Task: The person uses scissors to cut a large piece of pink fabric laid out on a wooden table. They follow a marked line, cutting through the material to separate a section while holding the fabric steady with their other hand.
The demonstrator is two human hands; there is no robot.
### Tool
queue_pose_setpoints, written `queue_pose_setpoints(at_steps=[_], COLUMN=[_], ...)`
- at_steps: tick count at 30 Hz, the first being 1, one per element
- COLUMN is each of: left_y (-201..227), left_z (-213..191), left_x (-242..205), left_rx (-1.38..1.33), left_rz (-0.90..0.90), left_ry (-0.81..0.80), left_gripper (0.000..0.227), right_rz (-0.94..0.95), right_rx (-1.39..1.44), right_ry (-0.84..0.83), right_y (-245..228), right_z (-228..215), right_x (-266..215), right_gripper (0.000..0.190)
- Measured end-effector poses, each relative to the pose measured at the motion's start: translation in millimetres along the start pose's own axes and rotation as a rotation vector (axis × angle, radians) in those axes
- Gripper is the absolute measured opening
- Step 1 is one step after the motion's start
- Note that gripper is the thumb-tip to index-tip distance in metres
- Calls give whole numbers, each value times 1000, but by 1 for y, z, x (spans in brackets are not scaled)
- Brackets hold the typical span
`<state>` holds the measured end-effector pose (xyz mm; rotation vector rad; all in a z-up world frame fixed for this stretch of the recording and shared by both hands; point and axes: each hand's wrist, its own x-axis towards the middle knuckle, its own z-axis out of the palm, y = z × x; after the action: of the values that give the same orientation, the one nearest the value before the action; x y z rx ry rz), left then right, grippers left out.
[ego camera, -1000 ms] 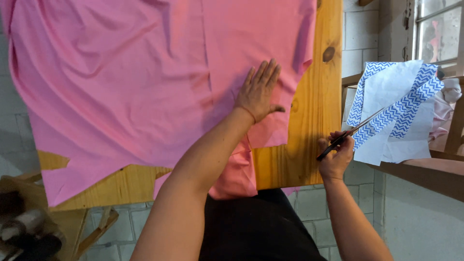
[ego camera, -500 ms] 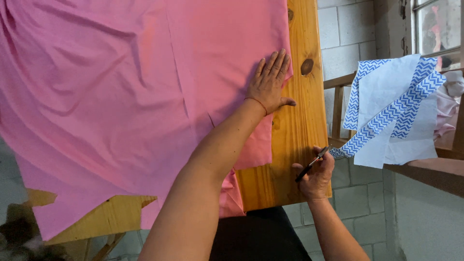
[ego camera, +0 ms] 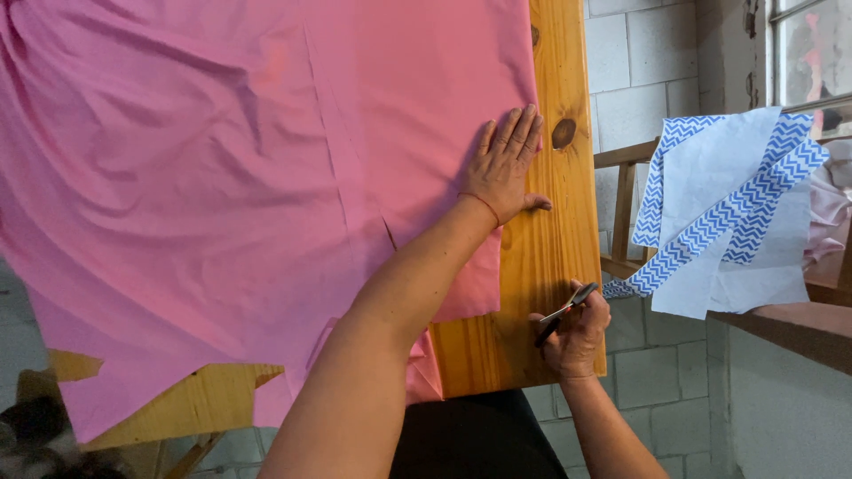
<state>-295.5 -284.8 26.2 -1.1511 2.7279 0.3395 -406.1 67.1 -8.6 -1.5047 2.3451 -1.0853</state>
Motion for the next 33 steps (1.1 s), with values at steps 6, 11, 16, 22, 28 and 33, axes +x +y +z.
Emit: queue_pose_setpoints(at_steps=[6, 11, 16, 22, 28, 33], left_y=[-1, -42, -42, -28, -17, -11], left_z=[3, -41, -44, -17, -12, -36], left_x=[6, 41, 70, 83, 76, 57], left_rx=[-38, -51, -5, -22, -5, 33], left_rz=[-6, -112, -100, -89, -51, 44], left_ry=[42, 50, 38, 22, 79, 98], left_gripper=[167, 161, 155, 151, 155, 157], right_rz=[11, 17, 71, 60, 79, 41], right_rx=[30, 9, -11, 22, 85, 62], right_ry=[-33, -68, -147, -150, -184, -190], right_y=[-2, -11, -18, -12, -13, -7], right_z=[-5, -6, -12, -15, -18, -18], right_x=[2, 3, 5, 5, 6, 5], right_gripper=[109, 103, 104, 105, 106, 109])
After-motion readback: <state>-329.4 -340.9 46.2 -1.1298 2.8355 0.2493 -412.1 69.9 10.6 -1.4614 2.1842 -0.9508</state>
